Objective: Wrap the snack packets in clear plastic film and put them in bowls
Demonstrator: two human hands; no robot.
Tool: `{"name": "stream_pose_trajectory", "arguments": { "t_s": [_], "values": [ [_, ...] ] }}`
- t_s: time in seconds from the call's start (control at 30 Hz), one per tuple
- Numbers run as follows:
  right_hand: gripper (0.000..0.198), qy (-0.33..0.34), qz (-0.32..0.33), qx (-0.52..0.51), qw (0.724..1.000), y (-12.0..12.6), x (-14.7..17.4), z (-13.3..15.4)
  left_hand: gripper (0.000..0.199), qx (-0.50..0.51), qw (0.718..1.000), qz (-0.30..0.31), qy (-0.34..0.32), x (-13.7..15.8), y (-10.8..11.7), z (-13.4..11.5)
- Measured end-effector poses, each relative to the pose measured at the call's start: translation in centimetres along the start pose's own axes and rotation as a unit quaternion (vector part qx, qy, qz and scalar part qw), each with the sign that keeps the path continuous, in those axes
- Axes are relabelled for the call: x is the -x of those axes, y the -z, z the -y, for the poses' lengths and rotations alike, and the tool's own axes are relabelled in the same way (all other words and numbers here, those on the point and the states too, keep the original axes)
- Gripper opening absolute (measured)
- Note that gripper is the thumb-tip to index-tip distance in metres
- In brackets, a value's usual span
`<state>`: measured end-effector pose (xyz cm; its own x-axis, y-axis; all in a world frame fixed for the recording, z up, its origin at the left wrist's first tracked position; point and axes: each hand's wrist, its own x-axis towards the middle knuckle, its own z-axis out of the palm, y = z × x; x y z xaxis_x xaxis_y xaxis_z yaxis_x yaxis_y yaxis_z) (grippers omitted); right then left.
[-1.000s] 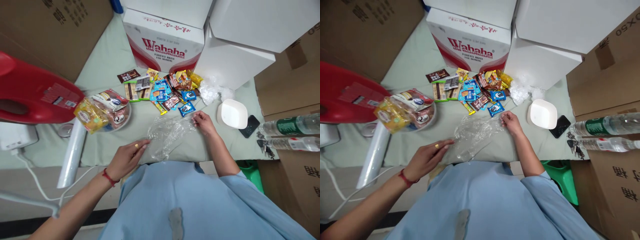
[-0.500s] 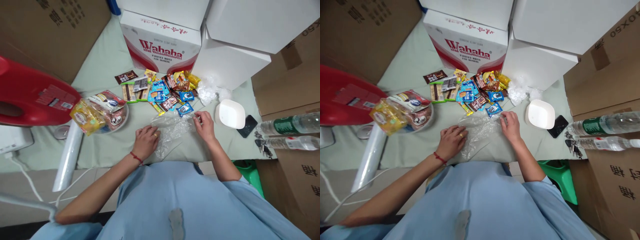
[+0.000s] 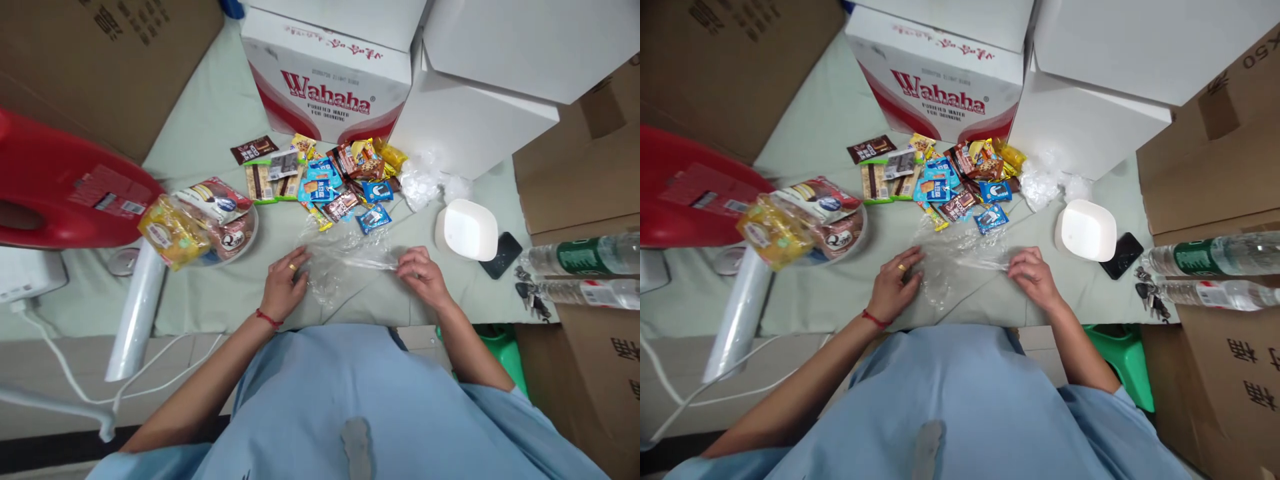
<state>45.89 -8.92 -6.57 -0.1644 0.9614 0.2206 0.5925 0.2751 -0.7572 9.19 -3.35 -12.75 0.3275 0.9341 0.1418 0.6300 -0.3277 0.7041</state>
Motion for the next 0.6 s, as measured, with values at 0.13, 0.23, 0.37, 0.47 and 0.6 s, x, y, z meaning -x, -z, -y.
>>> {"name": "stream_pose_trajectory", "arguments": {
  "t_s": [0.13, 0.23, 0.37, 0.47, 0.6],
  "values": [
    [0.030, 0.011, 0.056, 0.053, 0.997, 0.7, 3.8, -0.8, 0.035, 0.065, 0.997, -0.024, 0.017, -0.1, -0.1, 0.1],
    [0.031, 0.005, 0.118, 0.069, 0.991, 1.1, 5.7, -1.2, 0.030, 0.095, 0.994, -0.032, 0.032, -0.4, 0.0, 0.1],
    [0.027, 0.009, 0.157, 0.045, 0.987, 3.8, 5.5, -0.4, 0.031, 0.141, 0.989, -0.040, 0.037, -0.7, 0.4, 0.3],
    [0.027, -0.005, 0.060, 0.022, 0.998, 5.8, 3.1, 1.0, 0.033, 0.201, 0.979, -0.019, 0.031, -0.7, 0.5, 0.5],
    [0.030, -0.003, 0.041, -0.007, 0.999, 4.3, -2.4, 1.3, 0.025, 0.251, 0.968, 0.016, 0.015, -0.6, 0.3, 0.4]
  ]
}}
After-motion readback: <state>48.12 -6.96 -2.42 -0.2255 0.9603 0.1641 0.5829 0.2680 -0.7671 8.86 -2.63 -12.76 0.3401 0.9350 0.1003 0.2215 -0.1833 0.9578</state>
